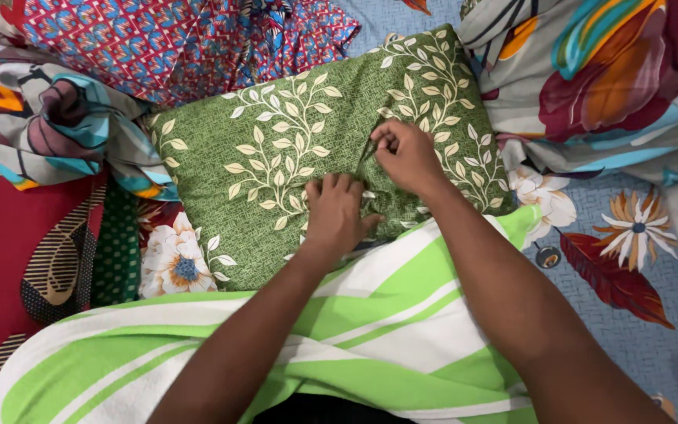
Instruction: The person folds a green patterned fabric into a compact square, then places a multicolored floral fabric on top and folds it similarly. The person smooths the surfaces and aligns edges by hand.
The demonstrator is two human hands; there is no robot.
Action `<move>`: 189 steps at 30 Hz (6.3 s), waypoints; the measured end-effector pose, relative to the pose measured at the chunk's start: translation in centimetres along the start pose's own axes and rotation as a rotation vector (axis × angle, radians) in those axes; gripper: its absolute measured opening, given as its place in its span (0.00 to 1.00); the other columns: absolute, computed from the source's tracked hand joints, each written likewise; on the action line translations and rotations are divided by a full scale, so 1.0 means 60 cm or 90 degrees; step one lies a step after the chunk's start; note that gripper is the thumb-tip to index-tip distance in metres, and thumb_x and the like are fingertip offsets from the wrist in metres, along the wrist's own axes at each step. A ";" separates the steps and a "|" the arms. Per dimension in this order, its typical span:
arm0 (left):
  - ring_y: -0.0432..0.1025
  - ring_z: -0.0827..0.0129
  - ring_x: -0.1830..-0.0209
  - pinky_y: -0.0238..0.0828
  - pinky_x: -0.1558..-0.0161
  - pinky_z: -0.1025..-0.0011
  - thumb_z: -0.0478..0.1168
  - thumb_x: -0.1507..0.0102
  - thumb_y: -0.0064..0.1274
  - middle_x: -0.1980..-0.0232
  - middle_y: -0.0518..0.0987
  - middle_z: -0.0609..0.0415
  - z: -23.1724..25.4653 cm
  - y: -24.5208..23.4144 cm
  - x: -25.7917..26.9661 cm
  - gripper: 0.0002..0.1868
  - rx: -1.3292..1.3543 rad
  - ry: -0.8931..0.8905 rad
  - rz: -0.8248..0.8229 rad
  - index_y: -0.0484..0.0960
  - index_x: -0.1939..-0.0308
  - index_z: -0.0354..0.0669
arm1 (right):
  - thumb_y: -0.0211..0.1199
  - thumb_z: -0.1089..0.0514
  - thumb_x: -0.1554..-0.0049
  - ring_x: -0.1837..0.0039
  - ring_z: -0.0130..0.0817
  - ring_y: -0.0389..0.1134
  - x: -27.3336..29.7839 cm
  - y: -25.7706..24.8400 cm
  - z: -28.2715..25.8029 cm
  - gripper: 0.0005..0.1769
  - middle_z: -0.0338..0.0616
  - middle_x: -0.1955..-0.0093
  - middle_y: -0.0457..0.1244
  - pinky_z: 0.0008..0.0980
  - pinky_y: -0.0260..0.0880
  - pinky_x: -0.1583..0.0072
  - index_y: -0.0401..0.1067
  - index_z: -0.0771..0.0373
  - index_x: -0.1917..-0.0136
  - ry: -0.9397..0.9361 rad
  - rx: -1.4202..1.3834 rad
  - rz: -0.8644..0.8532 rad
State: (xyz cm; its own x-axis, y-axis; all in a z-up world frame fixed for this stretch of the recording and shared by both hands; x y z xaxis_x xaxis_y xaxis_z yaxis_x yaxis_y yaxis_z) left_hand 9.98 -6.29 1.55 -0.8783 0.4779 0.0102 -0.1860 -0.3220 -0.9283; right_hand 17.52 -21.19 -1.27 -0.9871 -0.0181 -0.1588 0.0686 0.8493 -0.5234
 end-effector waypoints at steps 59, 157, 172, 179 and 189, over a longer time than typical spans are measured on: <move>0.40 0.63 0.17 0.25 0.23 0.42 0.56 0.29 0.29 0.19 0.52 0.52 -0.057 0.012 -0.055 0.34 -0.202 0.048 0.060 0.52 0.21 0.47 | 0.52 0.41 0.35 0.25 0.54 0.55 0.081 0.052 -0.057 0.33 0.62 0.29 0.58 0.52 0.48 0.25 0.64 0.71 0.30 -0.121 0.596 -0.220; 0.37 0.60 0.13 0.22 0.18 0.54 0.65 0.30 0.34 0.14 0.45 0.49 -0.273 -0.075 0.052 0.38 -0.037 -0.090 0.211 0.57 0.20 0.53 | 0.27 0.09 0.48 0.14 0.41 0.24 0.021 0.158 -0.071 0.69 0.53 0.13 0.28 0.54 0.15 0.21 0.29 0.67 0.17 0.023 0.682 -0.437; 0.35 0.61 0.15 0.19 0.21 0.53 0.71 0.33 0.31 0.15 0.44 0.49 -0.308 -0.079 0.045 0.43 -0.102 -0.172 0.135 0.51 0.19 0.56 | 0.42 0.31 0.33 0.15 0.59 0.37 -0.029 -0.148 0.067 0.45 0.65 0.15 0.38 0.60 0.34 0.21 0.45 0.62 0.16 0.084 0.496 0.017; 0.34 0.59 0.16 0.18 0.23 0.53 0.73 0.34 0.30 0.16 0.41 0.45 -0.253 -0.065 0.020 0.47 -0.165 -0.113 0.100 0.46 0.19 0.54 | 0.44 0.28 0.37 0.14 0.52 0.37 -0.022 -0.042 0.004 0.49 0.59 0.15 0.40 0.57 0.33 0.20 0.45 0.65 0.17 -0.142 0.526 -0.063; 0.41 0.56 0.18 0.23 0.25 0.48 0.68 0.34 0.38 0.18 0.49 0.44 -0.323 -0.101 0.043 0.41 -0.124 -0.120 0.203 0.58 0.23 0.52 | 0.45 0.30 0.33 0.15 0.58 0.35 -0.056 -0.084 0.024 0.46 0.65 0.15 0.39 0.61 0.32 0.21 0.46 0.65 0.17 0.022 0.507 -0.005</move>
State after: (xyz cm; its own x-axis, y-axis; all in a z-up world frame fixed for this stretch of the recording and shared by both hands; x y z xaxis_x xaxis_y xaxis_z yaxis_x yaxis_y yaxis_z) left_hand 17.38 12.73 -0.01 -0.9471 0.2148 -0.2383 0.1796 -0.2603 -0.9487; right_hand 20.69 -26.18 0.72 -0.9911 0.0050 -0.1332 0.1311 0.2162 -0.9675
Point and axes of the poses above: each hand's wrist, its own x-axis away from the middle knuckle, its own y-axis out of the palm, z = x × y, the point moved 8 cm from there along -x, towards the middle knuckle
